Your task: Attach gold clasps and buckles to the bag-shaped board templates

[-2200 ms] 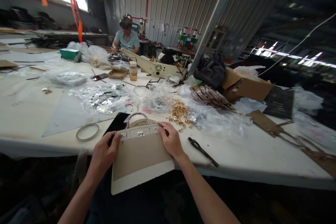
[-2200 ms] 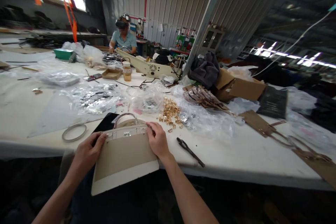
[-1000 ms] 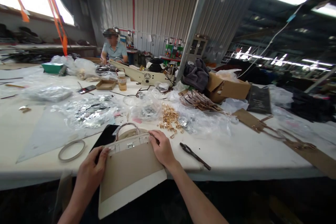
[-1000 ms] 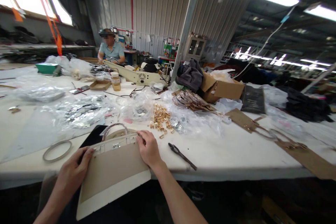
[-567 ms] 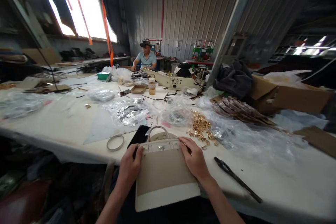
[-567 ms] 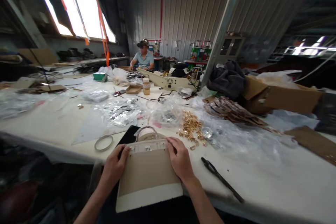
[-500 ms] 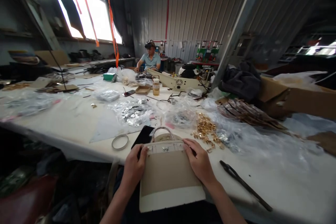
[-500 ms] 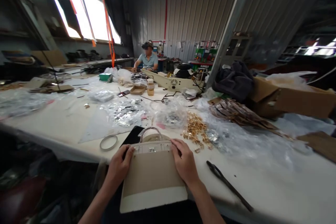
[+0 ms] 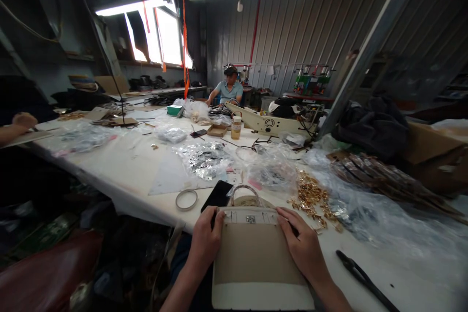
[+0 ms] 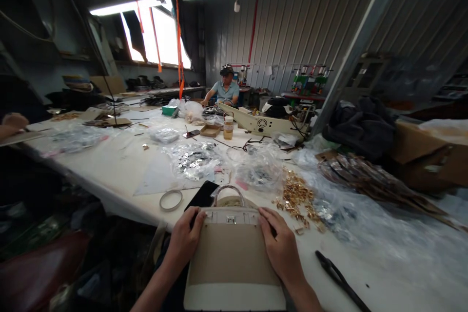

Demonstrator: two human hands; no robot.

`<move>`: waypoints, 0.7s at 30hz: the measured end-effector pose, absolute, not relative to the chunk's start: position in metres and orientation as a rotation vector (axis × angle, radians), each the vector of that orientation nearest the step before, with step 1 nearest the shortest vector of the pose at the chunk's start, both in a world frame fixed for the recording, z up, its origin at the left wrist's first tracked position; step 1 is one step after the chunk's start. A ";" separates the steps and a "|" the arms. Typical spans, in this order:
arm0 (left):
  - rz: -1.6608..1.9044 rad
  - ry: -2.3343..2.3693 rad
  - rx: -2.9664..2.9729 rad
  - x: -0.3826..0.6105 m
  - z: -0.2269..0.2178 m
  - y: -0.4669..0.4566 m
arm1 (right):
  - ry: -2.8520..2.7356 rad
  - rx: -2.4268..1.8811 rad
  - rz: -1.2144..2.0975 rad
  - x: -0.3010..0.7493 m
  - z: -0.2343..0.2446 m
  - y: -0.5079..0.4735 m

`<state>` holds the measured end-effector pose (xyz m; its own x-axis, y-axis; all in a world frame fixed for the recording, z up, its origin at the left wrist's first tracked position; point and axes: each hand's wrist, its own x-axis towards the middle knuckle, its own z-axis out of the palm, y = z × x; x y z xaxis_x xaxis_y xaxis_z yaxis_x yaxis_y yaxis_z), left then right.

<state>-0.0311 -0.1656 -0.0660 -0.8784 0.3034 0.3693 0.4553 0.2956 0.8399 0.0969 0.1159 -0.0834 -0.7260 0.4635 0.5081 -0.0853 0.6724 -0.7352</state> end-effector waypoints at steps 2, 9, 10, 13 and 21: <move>-1.642 -2.409 -0.713 -0.031 -0.065 -0.166 | -2.180 -0.289 1.005 0.097 -0.082 0.116; -1.620 -2.447 -0.727 -0.035 -0.067 -0.166 | -2.160 -0.258 1.017 0.096 -0.078 0.112; -1.609 -2.454 -0.732 -0.037 -0.068 -0.166 | -2.158 -0.256 1.012 0.097 -0.078 0.110; -1.566 -2.458 -0.734 -0.041 -0.071 -0.166 | -2.174 -0.243 0.977 0.099 -0.075 0.108; -1.464 -2.516 -0.732 -0.048 -0.077 -0.167 | -2.171 -0.178 0.629 0.058 0.004 0.185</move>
<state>-0.0484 -0.1675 -0.0765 -0.8720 0.3386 0.3536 0.4747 0.4084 0.7797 0.0580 0.1853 0.0038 -0.6316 0.3363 0.6985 -0.0888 0.8637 -0.4962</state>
